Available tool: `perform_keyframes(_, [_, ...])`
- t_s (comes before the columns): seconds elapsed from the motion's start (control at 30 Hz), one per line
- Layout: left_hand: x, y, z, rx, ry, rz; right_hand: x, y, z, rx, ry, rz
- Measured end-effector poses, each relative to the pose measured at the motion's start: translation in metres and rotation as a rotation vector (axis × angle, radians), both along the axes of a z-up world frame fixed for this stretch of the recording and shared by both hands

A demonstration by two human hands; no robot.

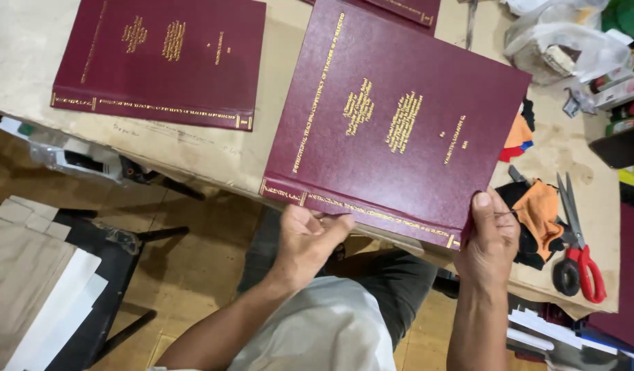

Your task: Cleaning and refining gold-stamped lettering on book covers using a pick tool and cloth.

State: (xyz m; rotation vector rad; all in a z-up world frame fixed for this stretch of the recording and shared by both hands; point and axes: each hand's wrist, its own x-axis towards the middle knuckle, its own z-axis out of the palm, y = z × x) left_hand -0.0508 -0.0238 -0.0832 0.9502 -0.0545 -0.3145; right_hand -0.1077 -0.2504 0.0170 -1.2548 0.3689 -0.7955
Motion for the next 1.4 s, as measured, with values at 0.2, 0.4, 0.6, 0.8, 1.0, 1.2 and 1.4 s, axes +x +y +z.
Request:
perform_keyframes(0.2, [-0.003,-0.015,0.033,-0.088,0.052,0.06,0.004,0.013,0.003,0.024,0.031,0.017])
perform_keyframes(0.4, [-0.008,-0.015,0.02,-0.062,0.087,0.038,0.003,0.017,0.006,0.039,0.059,0.029])
perform_keyframes(0.6, [-0.008,-0.017,0.015,-0.025,0.103,0.061,0.002,0.022,0.008,0.063,0.067,0.024])
perform_keyframes(0.8, [-0.008,-0.016,0.007,0.007,0.074,0.093,-0.004,0.011,-0.007,0.046,0.072,0.028])
perform_keyframes(1.0, [-0.011,-0.015,-0.012,-0.019,0.106,0.086,-0.01,0.0,-0.028,0.037,0.068,0.025])
perform_keyframes(1.2, [-0.009,-0.014,-0.005,-0.034,0.084,0.114,-0.011,0.004,-0.025,0.042,0.073,0.024])
perform_keyframes(1.4, [-0.008,-0.011,-0.013,-0.031,0.045,0.125,-0.009,0.011,-0.017,0.042,0.091,0.042])
